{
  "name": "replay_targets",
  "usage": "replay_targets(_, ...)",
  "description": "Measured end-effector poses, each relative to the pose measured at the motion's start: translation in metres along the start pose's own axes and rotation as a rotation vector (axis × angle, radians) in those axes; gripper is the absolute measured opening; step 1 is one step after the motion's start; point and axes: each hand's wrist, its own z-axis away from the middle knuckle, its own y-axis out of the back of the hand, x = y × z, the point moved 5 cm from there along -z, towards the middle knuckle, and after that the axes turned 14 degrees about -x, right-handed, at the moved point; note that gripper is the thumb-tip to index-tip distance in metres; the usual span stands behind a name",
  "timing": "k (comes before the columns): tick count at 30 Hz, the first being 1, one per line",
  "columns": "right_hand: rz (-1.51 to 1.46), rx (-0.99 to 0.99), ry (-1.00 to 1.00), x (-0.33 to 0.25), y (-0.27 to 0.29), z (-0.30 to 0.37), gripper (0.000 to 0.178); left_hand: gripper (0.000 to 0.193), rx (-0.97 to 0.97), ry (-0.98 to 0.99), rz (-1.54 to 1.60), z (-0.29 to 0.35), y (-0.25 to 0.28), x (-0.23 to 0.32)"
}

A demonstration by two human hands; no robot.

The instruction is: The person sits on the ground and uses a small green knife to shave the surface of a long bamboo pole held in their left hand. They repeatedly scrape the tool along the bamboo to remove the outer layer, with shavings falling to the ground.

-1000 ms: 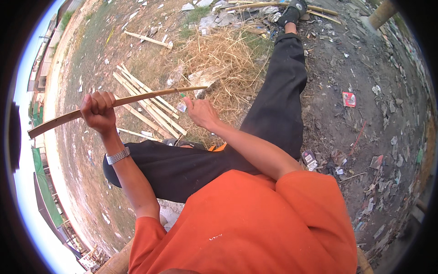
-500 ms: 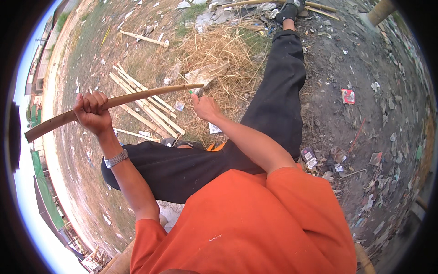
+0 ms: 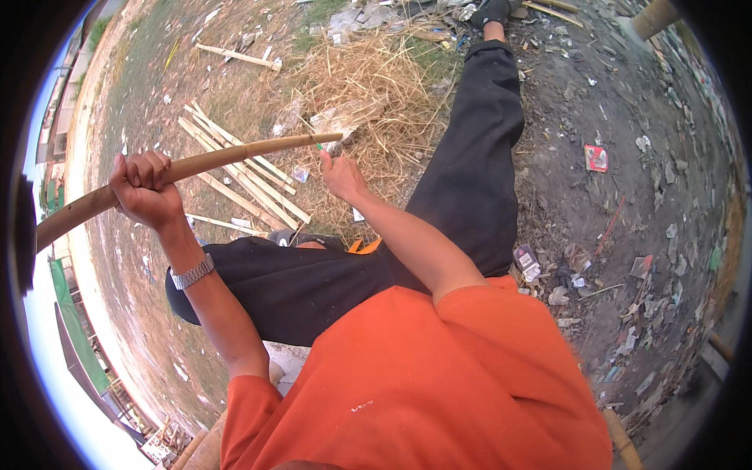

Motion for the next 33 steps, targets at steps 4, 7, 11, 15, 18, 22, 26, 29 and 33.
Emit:
replay_targets(4, 0.035, 0.157, -0.087, 0.035, 0.004, -0.025, 0.07, 0.039, 0.052, -0.005, -0.023, -0.005, -0.001, 0.0)
replay_targets(7, -0.013, 0.061, -0.057, 0.027, -0.005, -0.018, 0.07, 0.038, 0.121, -0.009, -0.054, 0.003, 0.004, 0.002)
replay_targets(11, 0.058, 0.028, -0.18, 0.059, -0.007, -0.023, 0.069, 0.039, 0.106, 0.028, -0.055, 0.003, -0.003, 0.0)
replay_targets(15, 0.1, 0.01, -0.264, 0.096, -0.01, -0.034, 0.068, 0.04, 0.099, 0.028, -0.058, 0.002, -0.005, 0.0)
replay_targets(18, 0.045, 0.053, -0.323, 0.074, -0.01, -0.023, 0.068, 0.039, 0.15, 0.017, -0.079, 0.0, -0.002, 0.001)
replay_targets(22, -0.012, 0.152, -0.366, 0.066, -0.002, -0.014, 0.07, 0.039, 0.283, 0.012, -0.101, 0.0, 0.002, 0.003)
replay_targets(26, -0.029, 0.121, -0.13, 0.017, 0.011, -0.003, 0.071, 0.039, 0.394, 0.017, -0.105, 0.006, 0.008, 0.005)
replay_targets(29, 0.01, -0.027, -0.107, 0.011, 0.0, -0.018, 0.073, 0.039, 0.361, 0.021, -0.084, 0.004, 0.005, 0.003)
replay_targets(33, 0.03, 0.034, -0.266, 0.058, 0.001, -0.029, 0.075, 0.039, 0.308, 0.015, -0.064, 0.002, -0.003, 0.002)
